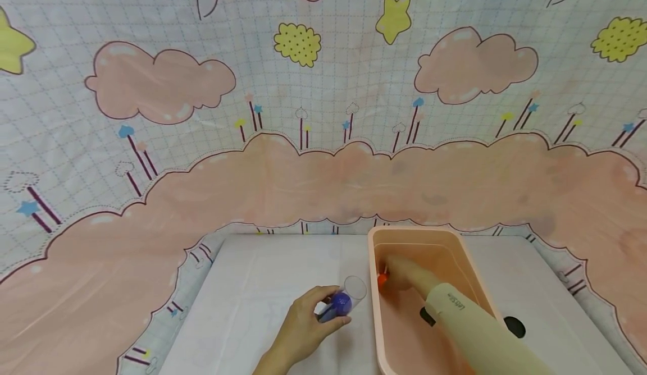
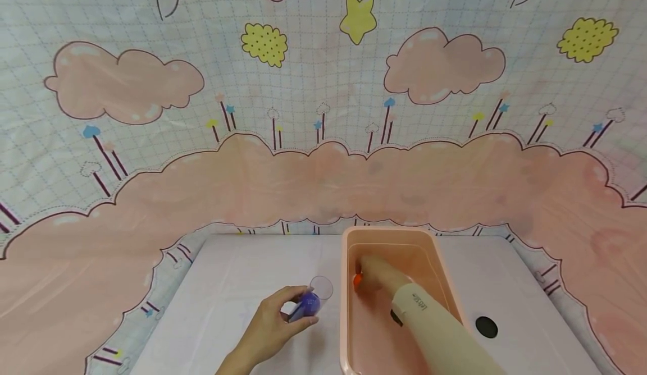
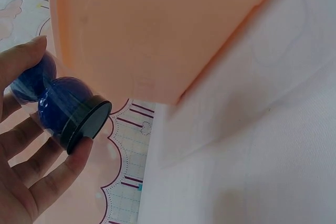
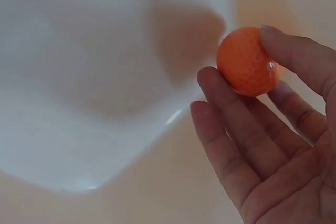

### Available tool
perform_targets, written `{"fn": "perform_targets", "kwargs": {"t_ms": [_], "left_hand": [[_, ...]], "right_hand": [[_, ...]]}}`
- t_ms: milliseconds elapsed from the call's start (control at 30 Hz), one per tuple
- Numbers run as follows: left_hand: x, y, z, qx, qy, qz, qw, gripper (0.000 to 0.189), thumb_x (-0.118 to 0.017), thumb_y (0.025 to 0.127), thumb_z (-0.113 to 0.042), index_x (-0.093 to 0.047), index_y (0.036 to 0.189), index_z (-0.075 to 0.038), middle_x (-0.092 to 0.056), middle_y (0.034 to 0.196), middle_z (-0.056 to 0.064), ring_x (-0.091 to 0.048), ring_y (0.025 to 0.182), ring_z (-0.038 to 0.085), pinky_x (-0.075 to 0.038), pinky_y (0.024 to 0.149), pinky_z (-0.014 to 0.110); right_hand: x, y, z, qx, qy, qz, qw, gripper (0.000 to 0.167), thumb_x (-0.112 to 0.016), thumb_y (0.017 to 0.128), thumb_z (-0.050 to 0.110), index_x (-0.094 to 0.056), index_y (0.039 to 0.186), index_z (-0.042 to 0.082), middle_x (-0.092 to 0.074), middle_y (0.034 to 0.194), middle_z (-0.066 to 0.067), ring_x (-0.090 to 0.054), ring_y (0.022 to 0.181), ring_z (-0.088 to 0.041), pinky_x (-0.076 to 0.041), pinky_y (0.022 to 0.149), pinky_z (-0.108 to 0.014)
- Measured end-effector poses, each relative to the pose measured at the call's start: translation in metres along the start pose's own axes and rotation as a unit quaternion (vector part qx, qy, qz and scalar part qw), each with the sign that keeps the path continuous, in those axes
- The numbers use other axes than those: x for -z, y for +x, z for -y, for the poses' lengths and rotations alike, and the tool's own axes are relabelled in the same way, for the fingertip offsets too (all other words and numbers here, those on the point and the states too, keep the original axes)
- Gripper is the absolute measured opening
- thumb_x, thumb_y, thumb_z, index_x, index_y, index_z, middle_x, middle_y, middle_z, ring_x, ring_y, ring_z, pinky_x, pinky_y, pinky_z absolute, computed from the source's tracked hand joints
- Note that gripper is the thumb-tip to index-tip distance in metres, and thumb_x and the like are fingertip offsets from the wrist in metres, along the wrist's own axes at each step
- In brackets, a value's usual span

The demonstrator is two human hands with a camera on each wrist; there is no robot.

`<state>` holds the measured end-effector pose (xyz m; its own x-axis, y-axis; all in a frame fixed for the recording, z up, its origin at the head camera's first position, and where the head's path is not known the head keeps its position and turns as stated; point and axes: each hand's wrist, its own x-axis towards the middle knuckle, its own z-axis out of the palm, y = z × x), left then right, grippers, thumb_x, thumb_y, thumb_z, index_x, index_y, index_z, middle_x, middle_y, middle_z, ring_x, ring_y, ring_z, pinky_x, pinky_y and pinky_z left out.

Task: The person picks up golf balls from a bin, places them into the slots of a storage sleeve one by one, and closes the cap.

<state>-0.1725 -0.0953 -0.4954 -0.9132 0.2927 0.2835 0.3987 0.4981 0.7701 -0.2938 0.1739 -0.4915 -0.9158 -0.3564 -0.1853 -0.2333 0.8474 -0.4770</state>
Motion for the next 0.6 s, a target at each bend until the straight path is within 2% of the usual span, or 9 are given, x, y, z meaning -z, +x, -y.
{"fn": "perform_targets", "kwargs": {"t_ms": [233, 467, 600], "left_hand": [[-0.001, 0.000, -0.001, -0.004, 0.006, -0.001, 1.0000, 0.052, -0.082, 0.085, -0.051, -0.068, 0.129, -0.028, -0.072, 0.114, -0.008, -0.067, 0.104, 0.010, -0.057, 0.075, 0.022], [-0.001, 0.000, -0.002, 0.002, 0.001, 0.003, 1.0000, 0.052, -0.083, 0.085, -0.051, -0.068, 0.129, -0.028, -0.071, 0.114, -0.008, -0.067, 0.106, 0.012, -0.057, 0.076, 0.022], [-0.003, 0.000, -0.002, 0.006, -0.002, 0.005, 1.0000, 0.052, -0.083, 0.084, -0.052, -0.068, 0.129, -0.028, -0.071, 0.114, -0.009, -0.067, 0.105, 0.011, -0.057, 0.075, 0.021]], "right_hand": [[0.014, -0.010, 0.004, 0.038, -0.001, -0.017, 0.9991, 0.024, -0.088, 0.079, 0.005, -0.067, 0.091, 0.006, -0.061, 0.076, -0.001, -0.055, 0.067, -0.017, -0.051, 0.061, -0.028], [0.027, -0.019, 0.008, 0.066, 0.026, -0.019, 0.9973, 0.023, -0.087, 0.080, 0.003, -0.069, 0.095, 0.007, -0.065, 0.087, -0.006, -0.057, 0.074, -0.017, -0.057, 0.070, -0.030], [0.033, -0.024, 0.010, 0.081, 0.021, -0.030, 0.9960, 0.022, -0.087, 0.082, 0.006, -0.071, 0.096, 0.011, -0.066, 0.089, -0.004, -0.058, 0.077, -0.016, -0.059, 0.071, -0.030]]}}
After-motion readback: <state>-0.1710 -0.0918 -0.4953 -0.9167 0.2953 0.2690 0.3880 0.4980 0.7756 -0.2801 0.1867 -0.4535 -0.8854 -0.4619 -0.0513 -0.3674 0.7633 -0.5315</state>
